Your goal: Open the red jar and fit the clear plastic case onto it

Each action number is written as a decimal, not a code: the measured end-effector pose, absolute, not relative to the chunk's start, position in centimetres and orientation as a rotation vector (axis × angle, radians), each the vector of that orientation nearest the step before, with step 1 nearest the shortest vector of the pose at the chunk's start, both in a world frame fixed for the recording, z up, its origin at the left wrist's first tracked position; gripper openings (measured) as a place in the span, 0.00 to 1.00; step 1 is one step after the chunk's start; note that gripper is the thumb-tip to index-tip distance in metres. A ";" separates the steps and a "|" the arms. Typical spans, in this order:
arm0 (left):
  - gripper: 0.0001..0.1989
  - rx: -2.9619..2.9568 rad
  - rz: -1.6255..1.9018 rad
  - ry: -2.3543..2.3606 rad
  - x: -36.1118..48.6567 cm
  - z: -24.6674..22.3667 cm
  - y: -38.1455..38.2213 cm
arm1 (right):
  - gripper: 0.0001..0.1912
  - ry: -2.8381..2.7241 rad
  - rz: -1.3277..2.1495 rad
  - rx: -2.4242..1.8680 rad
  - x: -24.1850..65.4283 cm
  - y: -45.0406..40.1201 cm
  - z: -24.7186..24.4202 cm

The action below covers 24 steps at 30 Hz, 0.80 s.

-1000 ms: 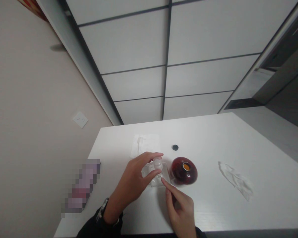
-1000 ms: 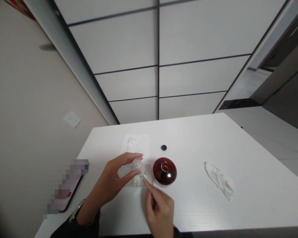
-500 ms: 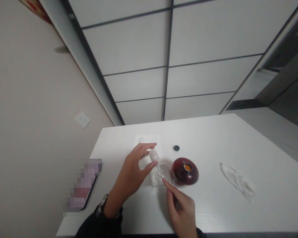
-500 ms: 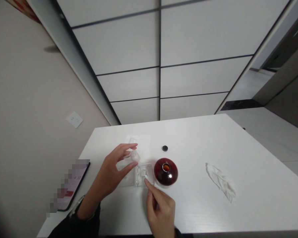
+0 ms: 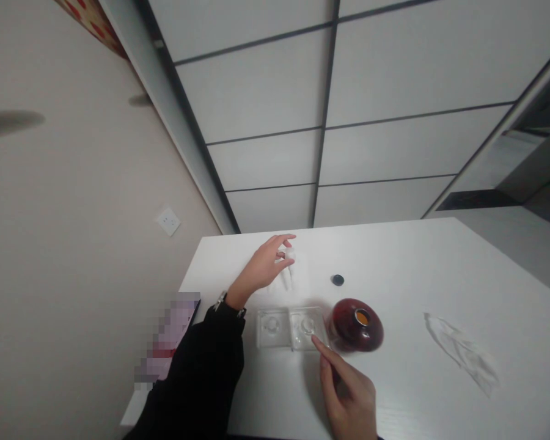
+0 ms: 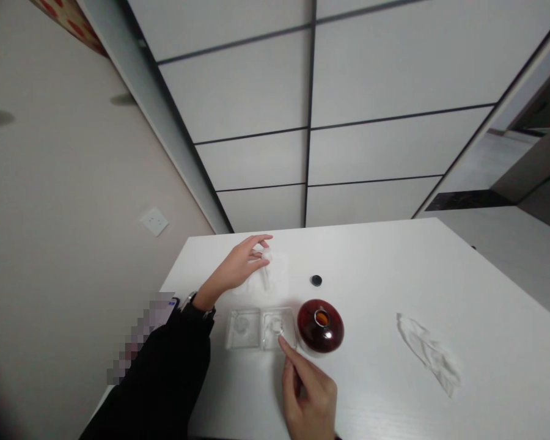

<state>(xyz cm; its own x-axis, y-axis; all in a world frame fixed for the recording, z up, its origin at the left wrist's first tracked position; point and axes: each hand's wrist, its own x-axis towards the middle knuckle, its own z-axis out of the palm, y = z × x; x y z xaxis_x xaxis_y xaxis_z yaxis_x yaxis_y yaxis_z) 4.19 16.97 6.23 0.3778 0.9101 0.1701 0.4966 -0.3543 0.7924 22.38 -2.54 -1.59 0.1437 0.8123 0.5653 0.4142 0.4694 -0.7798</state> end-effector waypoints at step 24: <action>0.19 2.175 0.625 1.262 3.6 0.5 19.6 | 0.16 -1.473 0.397 -1.143 22.4 -2.4 -1.5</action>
